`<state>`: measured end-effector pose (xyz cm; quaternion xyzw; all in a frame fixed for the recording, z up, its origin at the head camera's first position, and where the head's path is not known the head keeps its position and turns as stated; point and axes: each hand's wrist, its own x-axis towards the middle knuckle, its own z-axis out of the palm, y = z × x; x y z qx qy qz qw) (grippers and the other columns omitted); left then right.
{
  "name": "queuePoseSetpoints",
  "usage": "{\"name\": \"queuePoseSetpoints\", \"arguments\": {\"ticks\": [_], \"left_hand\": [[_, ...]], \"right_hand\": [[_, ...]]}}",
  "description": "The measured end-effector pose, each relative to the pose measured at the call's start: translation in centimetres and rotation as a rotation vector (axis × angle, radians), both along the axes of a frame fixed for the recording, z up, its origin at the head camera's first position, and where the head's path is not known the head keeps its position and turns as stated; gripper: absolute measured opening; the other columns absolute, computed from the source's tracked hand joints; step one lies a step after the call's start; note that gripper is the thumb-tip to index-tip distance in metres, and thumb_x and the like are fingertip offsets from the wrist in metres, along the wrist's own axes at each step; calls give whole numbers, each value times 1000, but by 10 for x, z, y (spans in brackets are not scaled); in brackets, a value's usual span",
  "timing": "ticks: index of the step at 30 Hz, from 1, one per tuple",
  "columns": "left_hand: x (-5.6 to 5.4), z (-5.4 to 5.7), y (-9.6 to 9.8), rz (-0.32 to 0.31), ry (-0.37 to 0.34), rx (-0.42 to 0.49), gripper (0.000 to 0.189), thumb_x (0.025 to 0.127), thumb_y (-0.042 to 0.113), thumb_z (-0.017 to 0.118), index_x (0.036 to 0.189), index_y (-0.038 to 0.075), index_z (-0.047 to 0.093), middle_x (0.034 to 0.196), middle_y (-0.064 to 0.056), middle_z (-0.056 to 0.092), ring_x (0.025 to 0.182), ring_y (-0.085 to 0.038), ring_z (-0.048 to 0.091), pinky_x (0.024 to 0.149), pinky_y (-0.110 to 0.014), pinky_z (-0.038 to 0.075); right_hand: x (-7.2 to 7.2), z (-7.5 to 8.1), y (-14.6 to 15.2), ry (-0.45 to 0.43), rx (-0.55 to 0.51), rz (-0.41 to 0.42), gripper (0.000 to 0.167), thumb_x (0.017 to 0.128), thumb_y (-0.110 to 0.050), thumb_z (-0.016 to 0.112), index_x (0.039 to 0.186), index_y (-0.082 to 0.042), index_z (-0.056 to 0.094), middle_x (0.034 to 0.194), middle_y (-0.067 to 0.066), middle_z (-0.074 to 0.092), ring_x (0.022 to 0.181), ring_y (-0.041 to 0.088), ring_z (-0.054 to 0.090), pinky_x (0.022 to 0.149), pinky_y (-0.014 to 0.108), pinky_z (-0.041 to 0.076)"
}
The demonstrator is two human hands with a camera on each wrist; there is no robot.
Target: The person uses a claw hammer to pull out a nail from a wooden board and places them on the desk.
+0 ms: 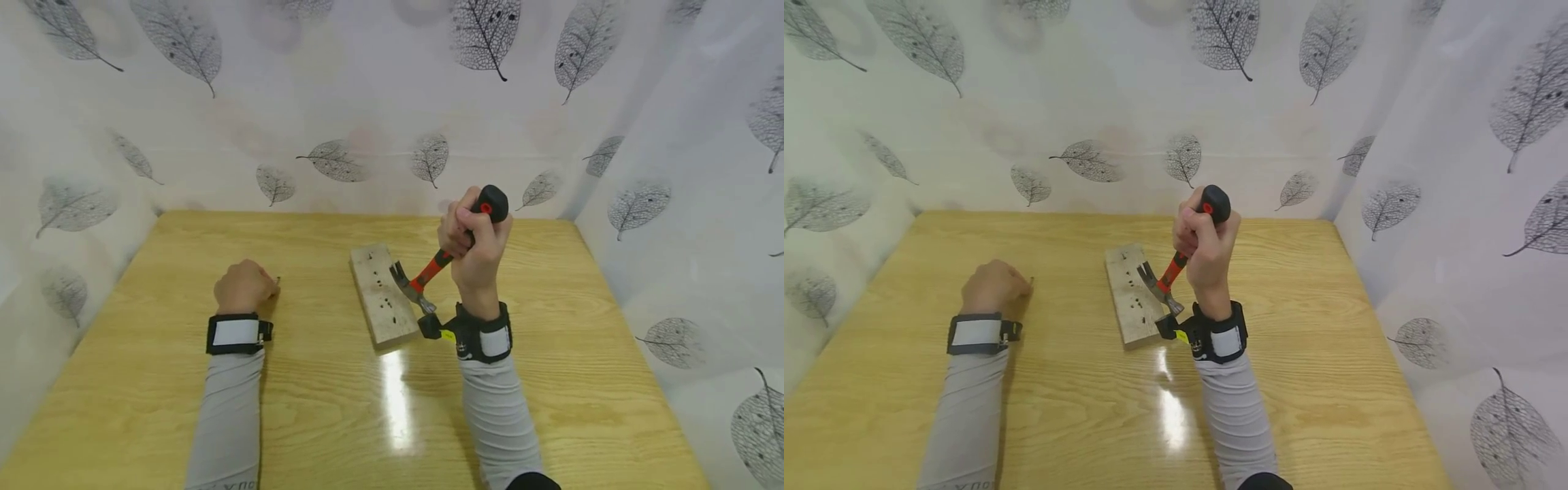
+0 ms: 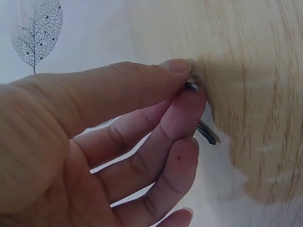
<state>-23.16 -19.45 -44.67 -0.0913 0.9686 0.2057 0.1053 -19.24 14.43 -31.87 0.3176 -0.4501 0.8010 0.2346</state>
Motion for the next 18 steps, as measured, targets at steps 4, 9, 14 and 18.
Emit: {"name": "queuePoseSetpoints", "arguments": {"ticks": [4,9,14,18], "left_hand": [[0,0,-2,15,-15,-32,28,87,31,73,89,4,78,99,-24,73,94,-45,68,73,-56,52],[2,1,-6,20,-34,-39,32,86,33,73,86,2,76,95,-25,71,95,-47,67,70,-55,51],[5,1,-1,15,-58,-27,32,86,32,75,89,1,77,93,-24,70,91,-45,66,68,-53,50],[5,2,6,0,-58,-26,33,86,34,74,77,2,74,81,-19,66,80,-40,65,64,-49,49]], "right_hand": [[-3,-1,0,1,24,-6,22,87,1,38,67,-8,38,49,-3,25,36,8,16,33,22,14],[-4,-2,-1,-10,44,-2,22,88,-1,40,68,-9,39,50,-3,25,37,9,16,34,24,15],[-2,-4,3,-21,53,-16,23,89,-2,40,68,-11,39,50,-3,25,37,10,16,34,24,14],[-1,-6,8,-21,65,-33,23,89,-2,40,68,-12,39,50,-4,25,37,10,16,33,24,14]]}}
